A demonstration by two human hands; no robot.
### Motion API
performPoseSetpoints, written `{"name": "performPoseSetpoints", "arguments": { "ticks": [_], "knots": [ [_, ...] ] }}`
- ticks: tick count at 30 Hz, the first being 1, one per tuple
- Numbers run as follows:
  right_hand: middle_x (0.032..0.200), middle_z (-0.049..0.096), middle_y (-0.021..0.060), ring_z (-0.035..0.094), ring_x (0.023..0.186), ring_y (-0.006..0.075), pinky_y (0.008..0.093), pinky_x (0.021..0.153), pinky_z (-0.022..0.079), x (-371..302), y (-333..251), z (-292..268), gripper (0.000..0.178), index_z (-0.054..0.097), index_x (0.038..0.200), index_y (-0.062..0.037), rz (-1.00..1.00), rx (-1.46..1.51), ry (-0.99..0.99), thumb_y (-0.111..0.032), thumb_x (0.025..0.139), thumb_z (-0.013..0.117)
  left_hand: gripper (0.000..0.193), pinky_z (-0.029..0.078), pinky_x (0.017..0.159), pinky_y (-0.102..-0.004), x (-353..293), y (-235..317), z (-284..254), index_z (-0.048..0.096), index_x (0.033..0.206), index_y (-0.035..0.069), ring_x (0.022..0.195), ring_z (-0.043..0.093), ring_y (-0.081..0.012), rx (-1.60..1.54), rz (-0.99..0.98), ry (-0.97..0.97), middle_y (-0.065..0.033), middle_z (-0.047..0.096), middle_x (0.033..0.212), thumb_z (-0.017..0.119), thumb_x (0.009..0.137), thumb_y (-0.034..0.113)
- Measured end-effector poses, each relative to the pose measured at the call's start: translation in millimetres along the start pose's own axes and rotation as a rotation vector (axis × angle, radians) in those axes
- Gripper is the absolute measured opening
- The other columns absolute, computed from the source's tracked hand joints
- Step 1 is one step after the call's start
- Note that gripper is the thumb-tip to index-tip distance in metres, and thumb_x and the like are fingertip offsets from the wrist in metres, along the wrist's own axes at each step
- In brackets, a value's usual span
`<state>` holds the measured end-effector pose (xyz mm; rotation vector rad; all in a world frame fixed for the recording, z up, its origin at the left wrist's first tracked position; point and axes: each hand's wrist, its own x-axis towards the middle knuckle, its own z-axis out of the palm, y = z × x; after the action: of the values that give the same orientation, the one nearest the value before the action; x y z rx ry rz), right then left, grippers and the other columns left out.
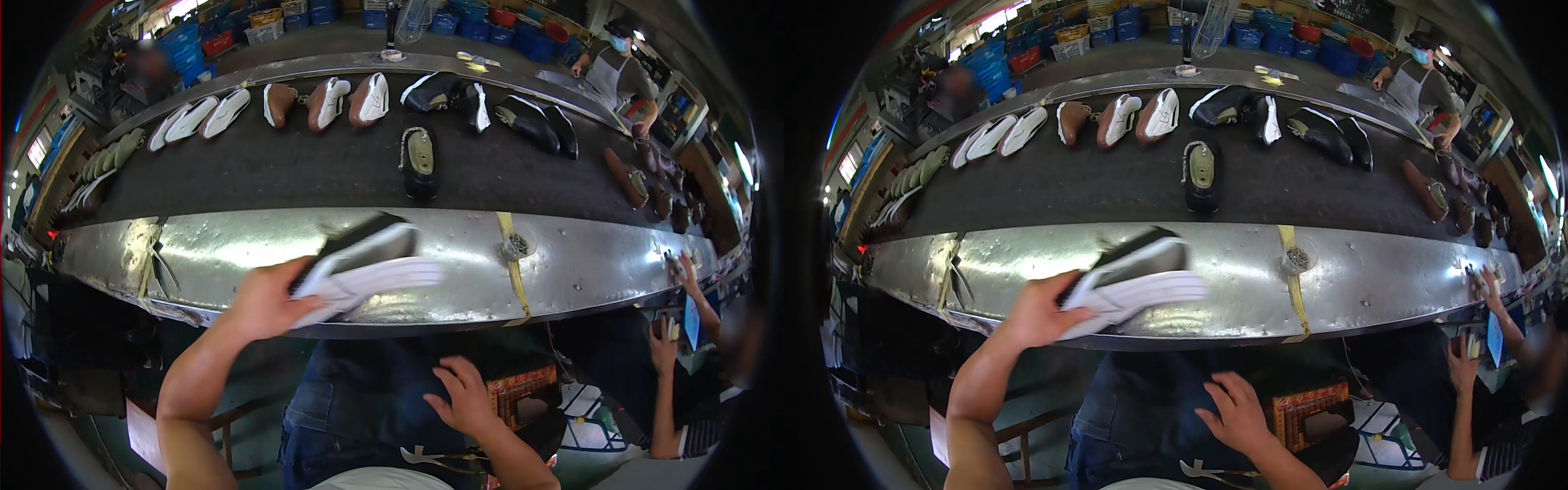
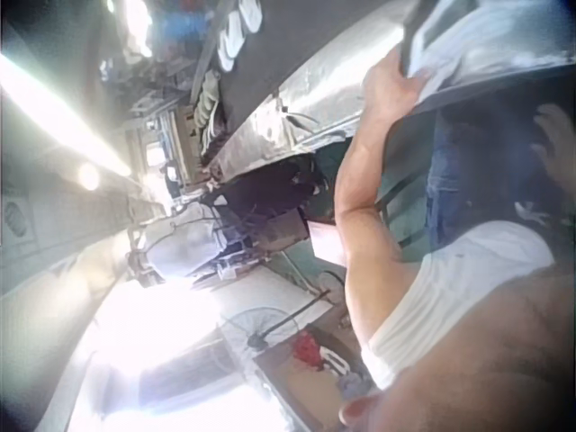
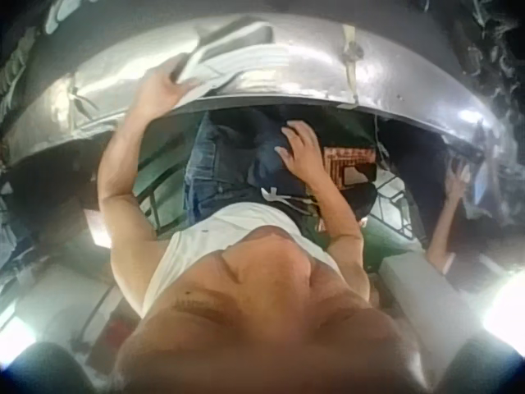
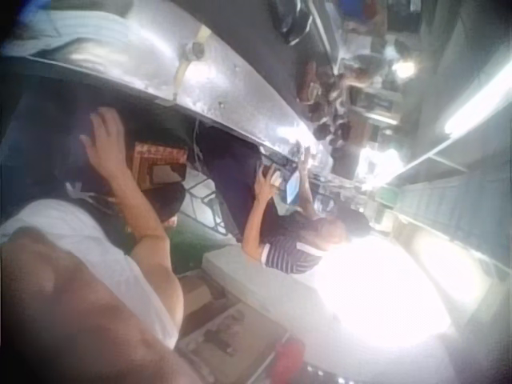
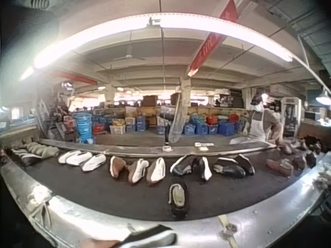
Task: Manual lasting of shoe uppers to the insole and mold using pincers and hammers.
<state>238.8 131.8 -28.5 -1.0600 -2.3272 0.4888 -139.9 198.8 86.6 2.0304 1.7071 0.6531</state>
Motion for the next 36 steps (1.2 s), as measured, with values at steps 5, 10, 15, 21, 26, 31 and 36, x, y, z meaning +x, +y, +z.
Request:
{"name": "performPoseSetpoints", "arguments": {
  "ticks": [5,10,15,21,26,31,36],
  "knots": [
    [0.133,0.053,0.0159,0.052,0.123,0.0396,0.0518,0.102,0.046,87,-9,-8,0.053,0.060,0.125,-0.0049,-0.226,-0.128,0.252,-0.032,0.083,0.080,0.061,0.057,0.084,-0.0431,66,58,69,0.060,0.134,0.007,0.096,0.071,-0.0377,0.046,0.350,-0.055,-0.0219,0.069,0.118,0.075,0.087,0.044],
    [0.132,0.052,0.0154,0.051,0.125,0.0384,0.0545,0.101,0.046,122,18,-2,0.054,0.060,0.122,-0.0005,-0.264,-0.236,0.277,-0.036,0.087,0.078,0.044,0.053,0.087,-0.0373,151,-7,55,0.065,0.125,0.003,0.104,0.070,-0.0296,-0.320,-0.028,0.026,-0.0169,0.070,0.123,0.066,0.097,0.037],
    [0.126,0.057,0.0098,0.054,0.120,0.0328,0.0536,0.100,0.048,119,51,11,0.041,0.068,0.110,-0.0081,-0.326,-0.357,0.324,-0.043,0.088,0.075,0.054,0.030,0.120,-0.0420,277,-149,44,0.063,0.132,0.005,0.147,0.035,-0.0403,-0.155,-0.249,0.609,-0.0303,0.035,0.156,0.069,0.093,0.043],
    [0.116,0.059,0.0099,0.055,0.112,0.0373,0.0584,0.101,0.042,112,62,23,0.045,0.066,0.096,-0.0115,-0.371,-0.446,0.275,-0.055,0.086,0.074,0.074,0.025,0.122,-0.0453,380,-208,25,0.064,0.136,0.013,0.151,0.021,-0.0438,-0.239,-0.381,0.592,-0.0312,0.009,0.165,0.068,0.085,0.065],
    [0.116,0.061,0.0053,0.061,0.107,0.0341,0.0596,0.096,0.046,103,64,24,0.043,0.066,0.099,-0.0208,-0.360,-0.445,0.228,-0.056,0.079,0.081,0.086,0.034,0.116,-0.0500,443,-155,61,0.067,0.133,0.009,0.145,0.029,-0.0434,-0.069,-0.576,0.458,-0.0230,0.018,0.162,0.071,0.076,0.074],
    [0.115,0.063,0.0015,0.059,0.110,0.0319,0.0565,0.098,0.045,104,63,28,0.040,0.067,0.100,-0.0235,-0.339,-0.434,0.193,-0.055,0.078,0.081,0.080,0.040,0.111,-0.0461,472,-152,73,0.065,0.133,0.005,0.140,0.039,-0.0376,-0.022,-0.644,0.414,-0.0219,0.030,0.155,0.070,0.082,0.066],
    [0.116,0.065,-0.0017,0.056,0.114,0.0300,0.0519,0.101,0.045,120,55,30,0.033,0.072,0.097,-0.0270,-0.351,-0.417,0.221,-0.053,0.079,0.081,0.080,0.044,0.109,-0.0396,428,-204,31,0.065,0.132,0.001,0.128,0.056,-0.0376,0.111,-0.516,0.361,-0.0249,0.052,0.144,0.071,0.082,0.063]
  ]
}}
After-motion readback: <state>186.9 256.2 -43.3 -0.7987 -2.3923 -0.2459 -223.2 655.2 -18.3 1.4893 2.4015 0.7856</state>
